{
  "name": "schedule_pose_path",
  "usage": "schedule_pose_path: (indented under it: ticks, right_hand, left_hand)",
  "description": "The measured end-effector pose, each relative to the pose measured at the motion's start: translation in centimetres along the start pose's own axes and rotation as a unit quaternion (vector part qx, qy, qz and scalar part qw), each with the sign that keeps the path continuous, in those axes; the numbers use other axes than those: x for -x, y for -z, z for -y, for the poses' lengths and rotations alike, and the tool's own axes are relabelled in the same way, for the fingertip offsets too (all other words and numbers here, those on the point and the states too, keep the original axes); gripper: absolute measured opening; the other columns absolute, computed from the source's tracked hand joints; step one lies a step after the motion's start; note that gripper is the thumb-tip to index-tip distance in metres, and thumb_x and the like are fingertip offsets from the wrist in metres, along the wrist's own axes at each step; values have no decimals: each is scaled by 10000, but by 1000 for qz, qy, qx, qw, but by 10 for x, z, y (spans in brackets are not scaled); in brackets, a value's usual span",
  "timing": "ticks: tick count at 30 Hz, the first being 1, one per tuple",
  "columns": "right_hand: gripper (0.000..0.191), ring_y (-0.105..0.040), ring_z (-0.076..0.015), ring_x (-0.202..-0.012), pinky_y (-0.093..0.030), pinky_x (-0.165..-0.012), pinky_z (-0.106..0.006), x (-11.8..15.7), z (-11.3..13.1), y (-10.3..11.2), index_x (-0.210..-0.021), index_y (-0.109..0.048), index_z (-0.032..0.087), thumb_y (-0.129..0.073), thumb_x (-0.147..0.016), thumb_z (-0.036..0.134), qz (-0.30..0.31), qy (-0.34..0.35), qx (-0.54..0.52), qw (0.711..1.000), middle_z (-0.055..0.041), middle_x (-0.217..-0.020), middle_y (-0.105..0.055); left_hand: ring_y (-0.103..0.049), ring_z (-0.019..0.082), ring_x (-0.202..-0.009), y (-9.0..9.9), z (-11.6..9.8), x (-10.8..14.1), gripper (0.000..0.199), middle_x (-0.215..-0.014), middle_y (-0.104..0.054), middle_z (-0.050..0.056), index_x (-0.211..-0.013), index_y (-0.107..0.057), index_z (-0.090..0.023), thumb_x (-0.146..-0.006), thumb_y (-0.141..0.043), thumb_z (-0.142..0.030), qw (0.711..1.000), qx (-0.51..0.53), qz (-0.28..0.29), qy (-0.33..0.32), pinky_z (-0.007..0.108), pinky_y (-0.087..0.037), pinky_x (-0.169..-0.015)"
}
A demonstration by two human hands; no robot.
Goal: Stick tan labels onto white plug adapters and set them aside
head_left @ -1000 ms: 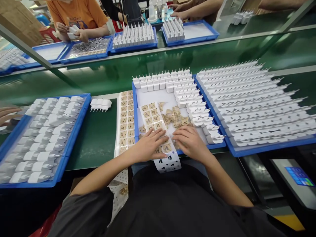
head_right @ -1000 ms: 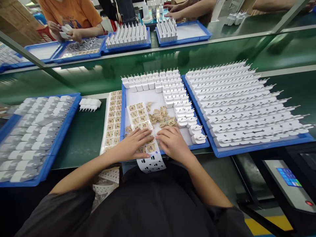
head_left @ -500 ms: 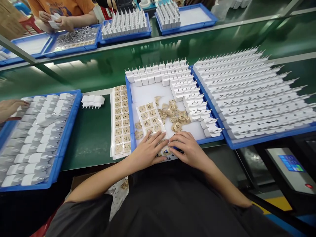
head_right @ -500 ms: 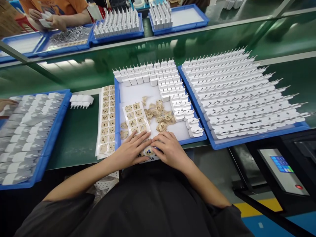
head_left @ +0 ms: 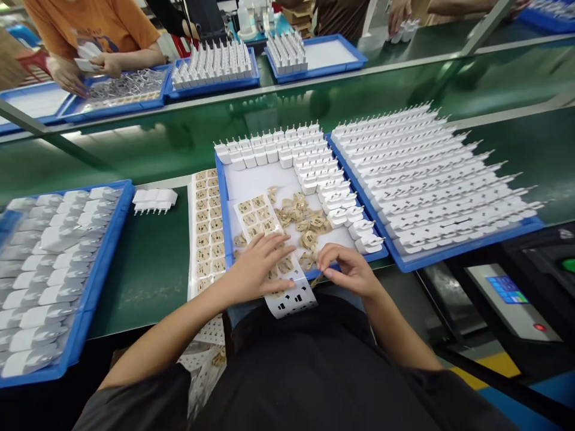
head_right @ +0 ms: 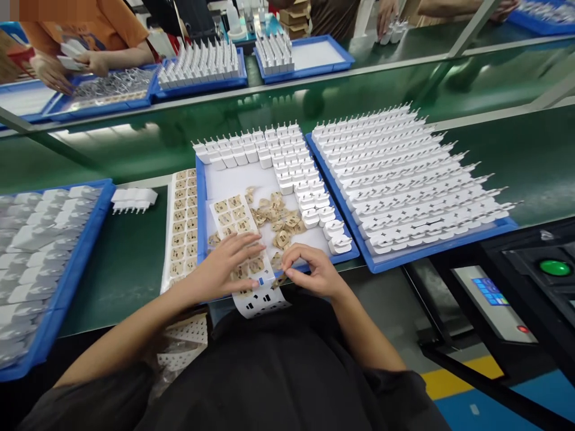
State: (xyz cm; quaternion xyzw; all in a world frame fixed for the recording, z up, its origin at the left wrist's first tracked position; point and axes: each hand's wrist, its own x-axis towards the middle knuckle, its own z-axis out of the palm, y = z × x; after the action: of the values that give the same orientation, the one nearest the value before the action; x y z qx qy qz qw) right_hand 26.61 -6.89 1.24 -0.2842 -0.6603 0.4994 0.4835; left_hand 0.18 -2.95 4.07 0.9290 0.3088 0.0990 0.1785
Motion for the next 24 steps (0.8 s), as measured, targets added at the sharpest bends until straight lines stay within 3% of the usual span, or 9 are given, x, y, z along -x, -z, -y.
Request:
schedule_pose_path:
  ticks: [3, 5, 9, 12, 15, 18, 20, 24]
  right_hand:
    - [43, -623, -194, -833, -505, -769, -352, 2, -3, 2, -916, -668, 206, -638, -896, 182, 16, 20, -27, 999, -52, -848, -649]
    - [32, -627, -194, -836, -509, -779, -357, 2, -3, 4, -913, -669, 205, -648, -892, 192, 19, 19, -17, 999, -53, -846, -653]
    - [32, -643, -196, -844, -523, -790, -364, 3, -1, 5, -907, -678, 205, -655, -899, 226, 23, 5, 42, 999, -54, -855, -669]
    - [62, -651, -200, -845, -533, -786, -363, 3, 1, 4, -904, -685, 205, -658, -905, 260, 13, 0, 76, 997, -59, -852, -682]
    - [66, -655, -204, -866, -538, -801, -365, 4, 0, 4, -902, -691, 209, -663, -905, 269, 4, 6, 86, 996, -60, -859, -687]
    - [40, -655, -197, -873, -538, -799, -355, 4, 0, 4, -909, -686, 212, -663, -904, 244, -20, 9, 64, 998, -56, -879, -675]
    - [43, -653, -192, -860, -535, -781, -346, 1, 1, 2, -919, -678, 210, -654, -911, 244, -41, -5, 45, 998, -56, -881, -671]
    - [93, -636, -178, -798, -518, -740, -325, -19, 6, -8, -906, -670, 201, -660, -909, 294, -70, -36, 35, 996, -44, -832, -666]
  left_hand:
    - [-515, 284, -1269, 8, 2, -42, 489, -1362, -558, 148, -1329, -539, -191, -944, -550, -490, 995, 5, -99, 3, 449, -416, -1070]
    - [-532, 295, -1201, 7, -2, -77, 473, -1294, -578, 149, -1271, -572, -176, -914, -599, -486, 991, -14, -134, 8, 451, -433, -1021]
    - [-449, 385, -1234, -13, -16, -134, 569, -1369, -492, 196, -1179, -613, -152, -788, -724, -550, 988, -78, -133, 0, 510, -402, -975]
    - [-416, 396, -1251, -26, -24, -153, 439, -1429, -432, 206, -1094, -623, -147, -794, -747, -443, 987, -99, -124, -8, 518, -385, -961]
    - [-449, 359, -1211, -19, -25, -147, 278, -1372, -488, 177, -1022, -609, -160, -822, -721, -317, 989, -36, -147, -10, 501, -406, -955]
    - [-548, 277, -1097, 4, -18, -121, 262, -1211, -586, 128, -994, -584, -175, -831, -717, -330, 972, 167, -162, 10, 425, -473, -919]
    - [-611, 221, -988, 18, -9, -98, 317, -1095, -623, 85, -1008, -572, -186, -815, -738, -375, 926, 339, -154, 60, 359, -515, -855]
    - [-642, 144, -831, 24, 8, -56, 446, -934, -610, 7, -1022, -540, -203, -729, -814, -399, 775, 580, -189, 166, 264, -538, -732]
